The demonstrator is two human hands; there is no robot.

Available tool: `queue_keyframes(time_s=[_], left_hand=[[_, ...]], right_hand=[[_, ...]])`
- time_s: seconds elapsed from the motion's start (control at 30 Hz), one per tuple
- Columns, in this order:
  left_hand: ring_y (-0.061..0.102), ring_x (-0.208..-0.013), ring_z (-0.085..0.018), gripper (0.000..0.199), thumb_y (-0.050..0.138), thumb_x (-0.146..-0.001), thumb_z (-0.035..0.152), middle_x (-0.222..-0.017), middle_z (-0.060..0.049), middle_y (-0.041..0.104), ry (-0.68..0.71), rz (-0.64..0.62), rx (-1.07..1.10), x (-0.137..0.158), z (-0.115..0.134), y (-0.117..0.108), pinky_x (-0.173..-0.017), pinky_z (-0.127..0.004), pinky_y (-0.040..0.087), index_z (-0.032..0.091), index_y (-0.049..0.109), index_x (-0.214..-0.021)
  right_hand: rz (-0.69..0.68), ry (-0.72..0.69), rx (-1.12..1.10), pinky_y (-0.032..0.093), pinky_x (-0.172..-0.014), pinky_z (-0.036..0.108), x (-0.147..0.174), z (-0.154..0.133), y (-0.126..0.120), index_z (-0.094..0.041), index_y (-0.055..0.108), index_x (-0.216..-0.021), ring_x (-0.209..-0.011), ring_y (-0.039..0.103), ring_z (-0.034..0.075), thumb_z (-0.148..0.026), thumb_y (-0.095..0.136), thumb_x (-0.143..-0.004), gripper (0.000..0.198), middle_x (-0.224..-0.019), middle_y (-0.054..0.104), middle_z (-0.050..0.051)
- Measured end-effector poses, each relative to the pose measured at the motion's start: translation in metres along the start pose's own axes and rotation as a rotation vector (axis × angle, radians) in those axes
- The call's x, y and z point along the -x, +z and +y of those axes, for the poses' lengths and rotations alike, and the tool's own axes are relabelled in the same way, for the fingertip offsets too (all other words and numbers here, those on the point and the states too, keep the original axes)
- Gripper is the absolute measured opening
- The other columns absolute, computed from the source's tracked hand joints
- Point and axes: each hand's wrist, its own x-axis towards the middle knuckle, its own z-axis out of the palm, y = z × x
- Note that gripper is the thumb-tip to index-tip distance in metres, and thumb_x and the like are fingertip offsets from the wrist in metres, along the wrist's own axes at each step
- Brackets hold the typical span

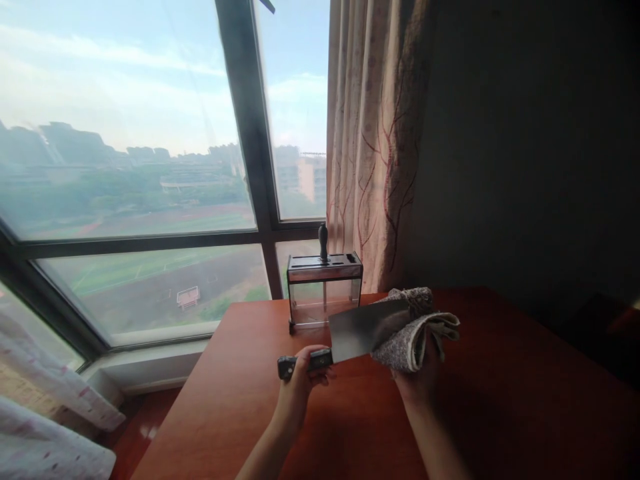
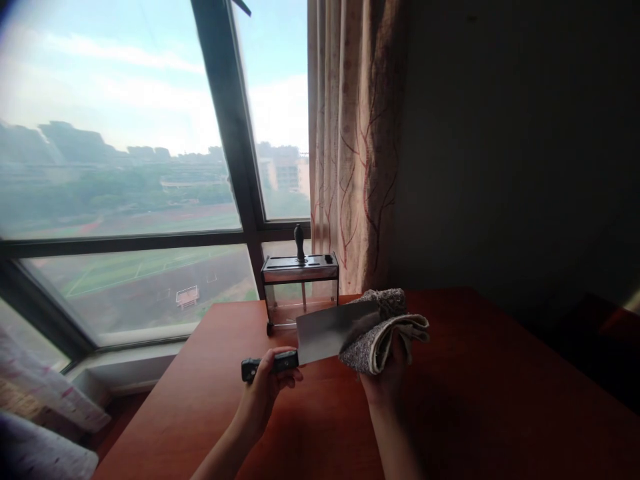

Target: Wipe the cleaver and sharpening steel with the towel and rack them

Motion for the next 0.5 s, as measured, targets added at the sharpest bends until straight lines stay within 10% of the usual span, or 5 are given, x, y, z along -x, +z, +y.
queue_keyframes(time_s=[0.5], left_hand=[[0.053,-0.043,-0.014,0.061,0.059,-0.068,0.072,-0.055,-0.003,0.062,-0.049,0.033,0.001,-0.005,-0.025,0.001,-0.043,-0.024,0.035,0.013,0.063,-0.085]], right_hand=[[-0.176,0.086,0.170,0.058,-0.076,0.040,0.030,0.032,0.003,-0.029,0.073,-0.075,-0.076,0.071,0.023,-0.040,0.083,-0.059,0.022,-0.080,0.076,-0.001]])
